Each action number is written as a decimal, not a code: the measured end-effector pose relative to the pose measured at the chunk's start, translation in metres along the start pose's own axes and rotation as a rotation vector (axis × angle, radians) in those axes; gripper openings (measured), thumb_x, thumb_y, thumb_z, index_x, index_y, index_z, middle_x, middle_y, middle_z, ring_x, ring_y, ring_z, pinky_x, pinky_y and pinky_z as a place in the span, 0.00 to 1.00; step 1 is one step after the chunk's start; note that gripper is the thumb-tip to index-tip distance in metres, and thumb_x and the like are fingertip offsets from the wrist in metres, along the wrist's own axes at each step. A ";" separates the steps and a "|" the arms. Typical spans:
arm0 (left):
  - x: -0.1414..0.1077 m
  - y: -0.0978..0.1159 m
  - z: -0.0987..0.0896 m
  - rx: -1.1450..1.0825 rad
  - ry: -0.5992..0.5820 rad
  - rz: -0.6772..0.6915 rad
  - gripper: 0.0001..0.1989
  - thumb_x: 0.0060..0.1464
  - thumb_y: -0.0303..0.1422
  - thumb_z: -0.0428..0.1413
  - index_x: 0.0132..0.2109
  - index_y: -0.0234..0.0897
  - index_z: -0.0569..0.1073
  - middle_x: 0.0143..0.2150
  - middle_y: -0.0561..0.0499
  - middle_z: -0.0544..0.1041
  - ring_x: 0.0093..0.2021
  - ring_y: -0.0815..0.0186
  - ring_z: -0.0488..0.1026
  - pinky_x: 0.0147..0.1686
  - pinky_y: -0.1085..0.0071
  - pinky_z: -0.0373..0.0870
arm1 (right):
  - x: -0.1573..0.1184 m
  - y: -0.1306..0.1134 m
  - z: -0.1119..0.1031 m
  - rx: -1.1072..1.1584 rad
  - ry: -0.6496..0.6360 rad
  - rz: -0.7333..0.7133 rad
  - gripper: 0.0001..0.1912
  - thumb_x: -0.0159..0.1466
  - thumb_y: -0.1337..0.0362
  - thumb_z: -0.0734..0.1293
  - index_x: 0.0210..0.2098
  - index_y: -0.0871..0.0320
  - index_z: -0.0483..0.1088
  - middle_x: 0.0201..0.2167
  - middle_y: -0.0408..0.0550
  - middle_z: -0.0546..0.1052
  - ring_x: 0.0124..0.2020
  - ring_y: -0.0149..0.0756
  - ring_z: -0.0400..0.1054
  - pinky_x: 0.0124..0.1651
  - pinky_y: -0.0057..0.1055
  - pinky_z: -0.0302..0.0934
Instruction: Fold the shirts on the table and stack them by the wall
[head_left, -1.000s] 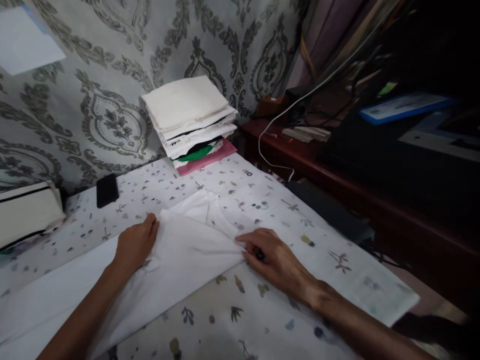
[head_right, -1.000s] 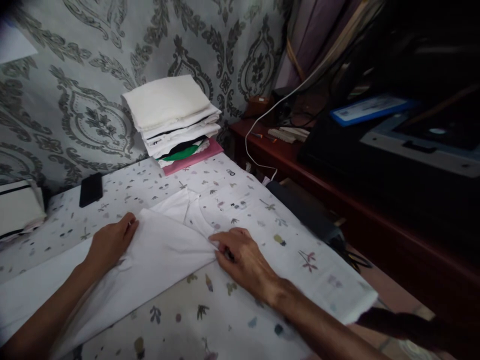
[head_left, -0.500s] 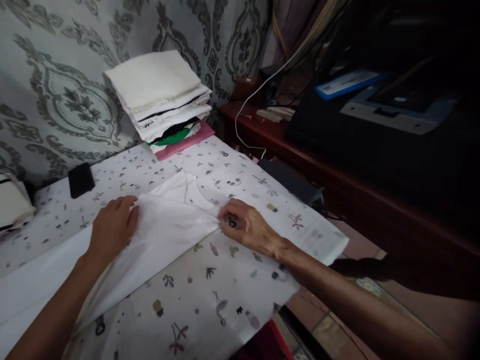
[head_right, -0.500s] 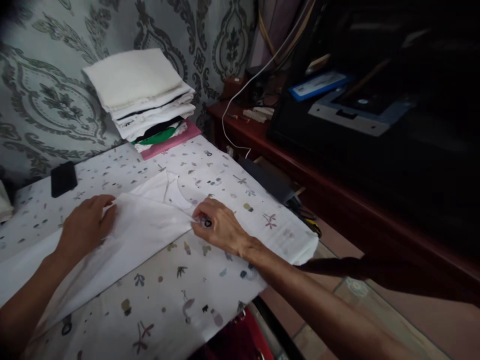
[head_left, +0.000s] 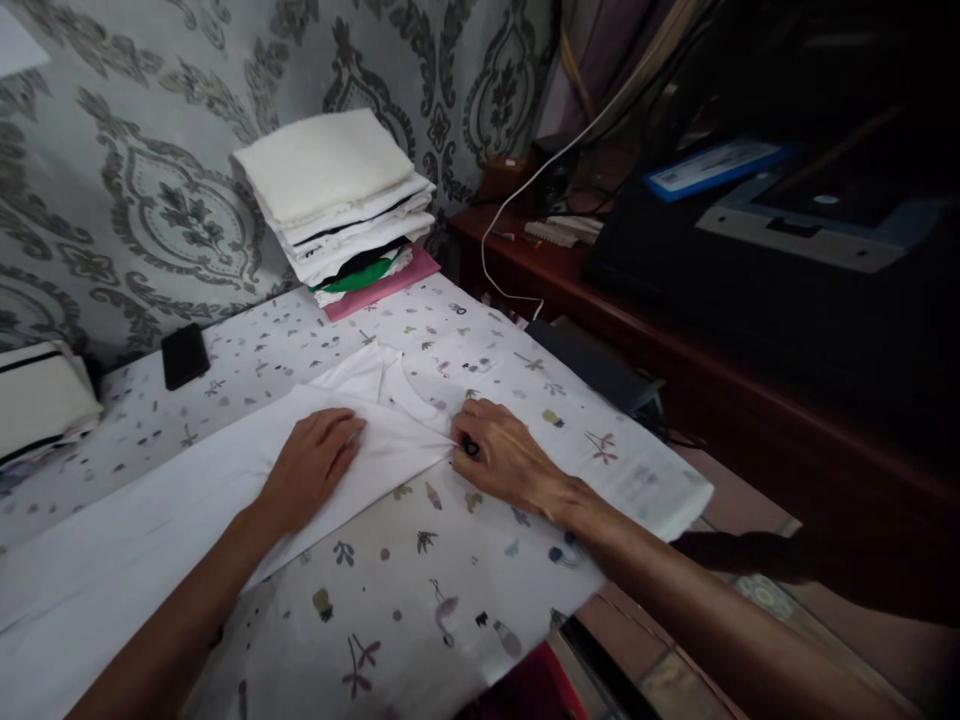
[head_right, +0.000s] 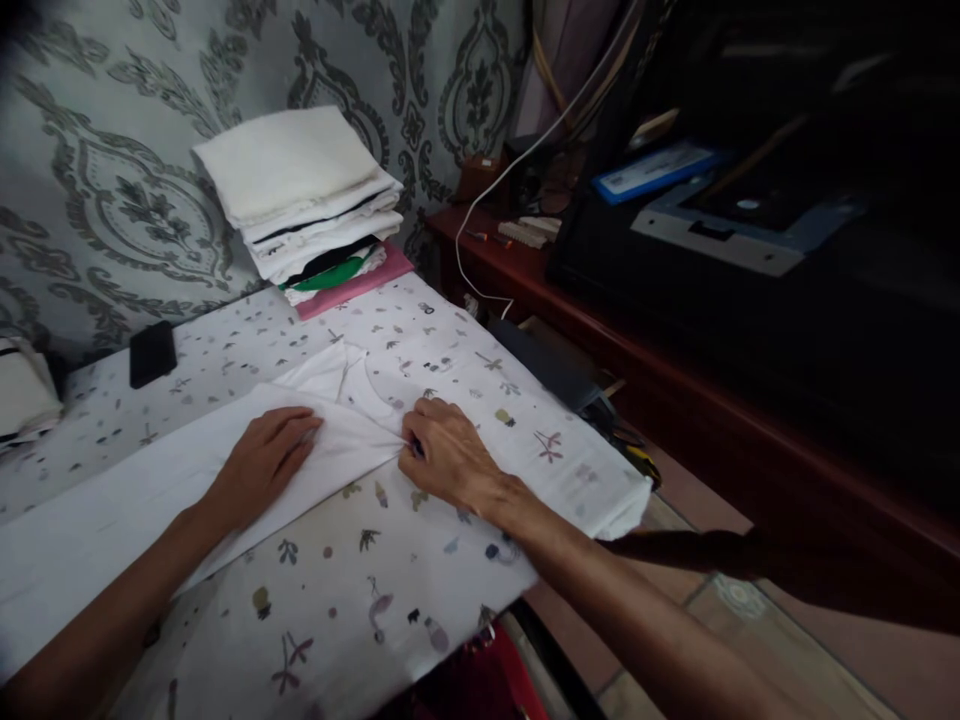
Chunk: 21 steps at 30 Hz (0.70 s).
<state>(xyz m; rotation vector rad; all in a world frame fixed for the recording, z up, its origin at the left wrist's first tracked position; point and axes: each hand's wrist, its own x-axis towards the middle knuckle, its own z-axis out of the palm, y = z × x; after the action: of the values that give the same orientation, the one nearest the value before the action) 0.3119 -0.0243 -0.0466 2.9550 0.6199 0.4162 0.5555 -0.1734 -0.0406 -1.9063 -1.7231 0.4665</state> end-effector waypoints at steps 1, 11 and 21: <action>0.000 0.000 0.001 0.015 0.010 0.010 0.16 0.68 0.37 0.45 0.55 0.36 0.71 0.57 0.40 0.72 0.57 0.55 0.68 0.55 0.55 0.67 | -0.001 0.000 0.001 -0.028 0.016 -0.017 0.05 0.56 0.72 0.62 0.25 0.57 0.63 0.30 0.46 0.68 0.35 0.37 0.61 0.42 0.35 0.57; -0.001 0.004 0.001 0.077 -0.114 -0.021 0.24 0.69 0.44 0.40 0.64 0.41 0.65 0.67 0.43 0.66 0.65 0.57 0.63 0.63 0.54 0.59 | -0.002 -0.021 0.008 -0.047 0.158 -0.342 0.16 0.61 0.71 0.60 0.49 0.59 0.67 0.47 0.57 0.72 0.50 0.47 0.65 0.53 0.48 0.63; -0.006 -0.023 -0.008 0.083 -0.238 -0.299 0.26 0.66 0.36 0.46 0.67 0.33 0.59 0.71 0.37 0.58 0.71 0.52 0.51 0.66 0.46 0.51 | 0.086 -0.101 0.061 -0.002 -0.106 -0.466 0.19 0.67 0.73 0.53 0.56 0.67 0.63 0.51 0.61 0.72 0.50 0.43 0.65 0.55 0.43 0.63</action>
<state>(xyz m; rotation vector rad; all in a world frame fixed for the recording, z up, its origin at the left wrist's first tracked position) 0.2959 -0.0056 -0.0434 2.8556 1.0455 0.0116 0.4498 -0.0740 -0.0221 -1.4324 -2.1534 0.3886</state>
